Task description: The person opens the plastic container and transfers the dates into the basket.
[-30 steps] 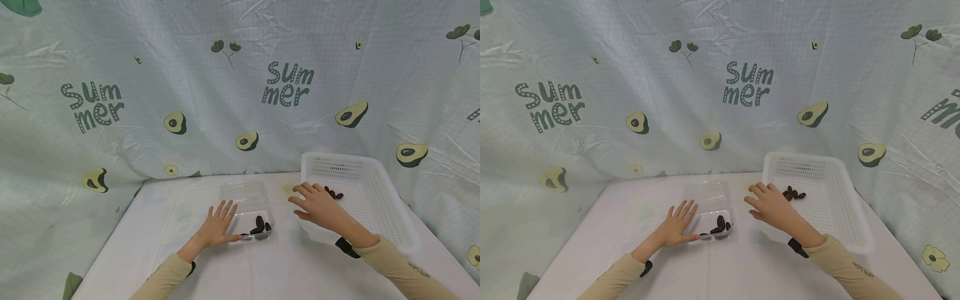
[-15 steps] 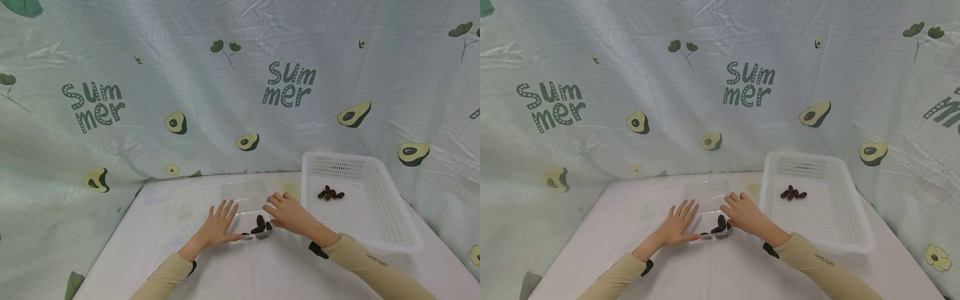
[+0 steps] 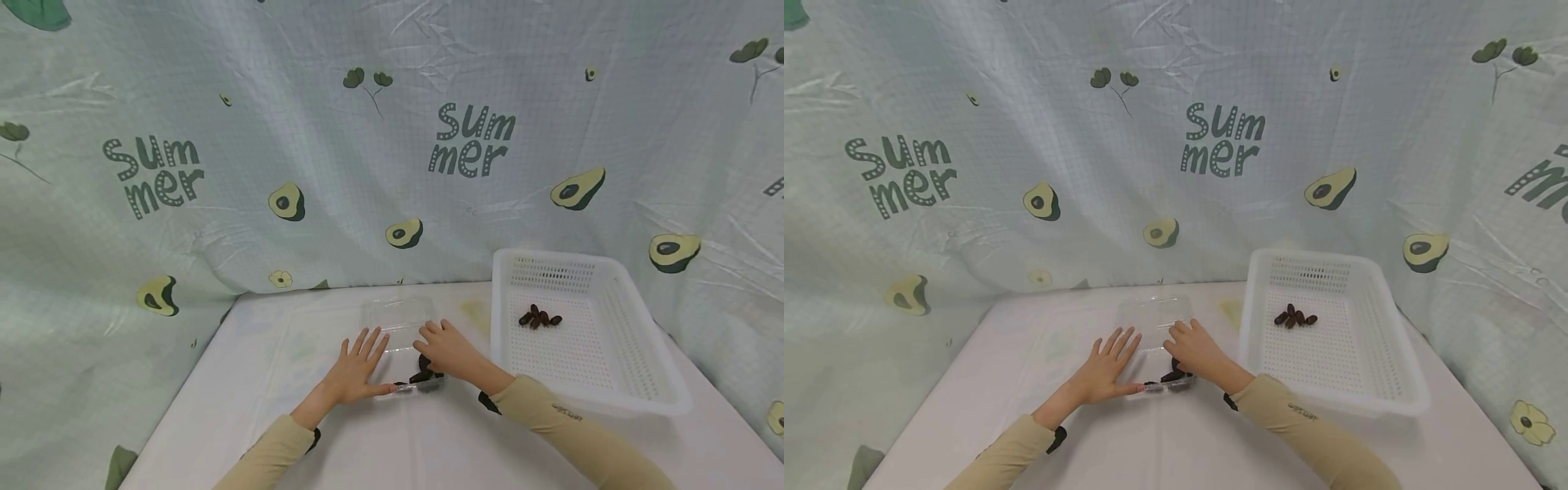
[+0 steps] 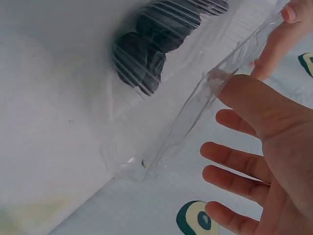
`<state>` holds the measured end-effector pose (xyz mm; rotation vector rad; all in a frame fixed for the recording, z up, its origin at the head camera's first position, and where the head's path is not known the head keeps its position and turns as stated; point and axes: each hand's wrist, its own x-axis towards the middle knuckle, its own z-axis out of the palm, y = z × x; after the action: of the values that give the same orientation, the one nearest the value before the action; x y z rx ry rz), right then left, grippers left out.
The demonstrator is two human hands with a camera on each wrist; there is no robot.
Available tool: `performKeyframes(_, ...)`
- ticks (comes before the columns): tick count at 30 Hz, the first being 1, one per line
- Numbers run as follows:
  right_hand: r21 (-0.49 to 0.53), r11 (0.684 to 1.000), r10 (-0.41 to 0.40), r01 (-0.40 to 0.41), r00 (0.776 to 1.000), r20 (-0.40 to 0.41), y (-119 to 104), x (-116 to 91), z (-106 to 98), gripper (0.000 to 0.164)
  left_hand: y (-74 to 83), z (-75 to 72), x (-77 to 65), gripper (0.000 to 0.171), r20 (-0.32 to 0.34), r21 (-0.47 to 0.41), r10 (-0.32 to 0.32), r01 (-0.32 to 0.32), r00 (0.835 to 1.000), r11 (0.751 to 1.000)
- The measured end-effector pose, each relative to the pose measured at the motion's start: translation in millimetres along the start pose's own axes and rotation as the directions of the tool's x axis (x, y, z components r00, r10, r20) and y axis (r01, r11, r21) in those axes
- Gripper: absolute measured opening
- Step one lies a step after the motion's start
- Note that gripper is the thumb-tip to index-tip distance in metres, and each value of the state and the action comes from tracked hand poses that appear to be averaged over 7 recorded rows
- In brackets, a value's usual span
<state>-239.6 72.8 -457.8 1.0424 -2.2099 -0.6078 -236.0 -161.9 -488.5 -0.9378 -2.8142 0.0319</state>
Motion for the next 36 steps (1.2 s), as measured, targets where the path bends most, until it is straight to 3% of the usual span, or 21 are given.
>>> performKeyframes(7, -0.016, 1.0, -0.003, 0.005, 0.995, 0.099, -5.5, 8.6, 2.0, 0.04, 1.0, -0.4, -0.9, 0.093, -0.009, -0.008, 0.003, -0.003, 1.0, 1.0)
performKeyframes(12, -0.031, 0.999, -0.019, 0.026, 0.978, 0.207, -7.4, 12.2, 10.0, 0.037, 1.2, -0.6, -1.5, 0.092, -0.005, -0.008, -0.001, 0.001, 1.0, 1.0)
performKeyframes(17, -0.039, 0.998, -0.035, 0.047, 0.964, 0.264, -5.9, 14.7, 12.4, 0.037, 1.7, -2.0, -1.3, 0.092, -0.005, -0.007, -0.004, 0.004, 1.0, 1.0)
performKeyframes(26, -0.06, 0.995, -0.055, 0.077, 0.947, 0.317, -9.8, 19.4, 19.0, 0.047, 1.1, -2.2, -2.0, 0.091, -0.011, -0.018, 0.004, -0.005, 1.0, 1.0)
performKeyframes(36, -0.102, 0.992, -0.039, 0.081, 0.932, 0.359, -13.9, 23.0, 20.9, 0.048, 0.7, -1.1, -1.5, 0.091, -0.022, -0.018, 0.013, -0.013, 1.0, 1.0)
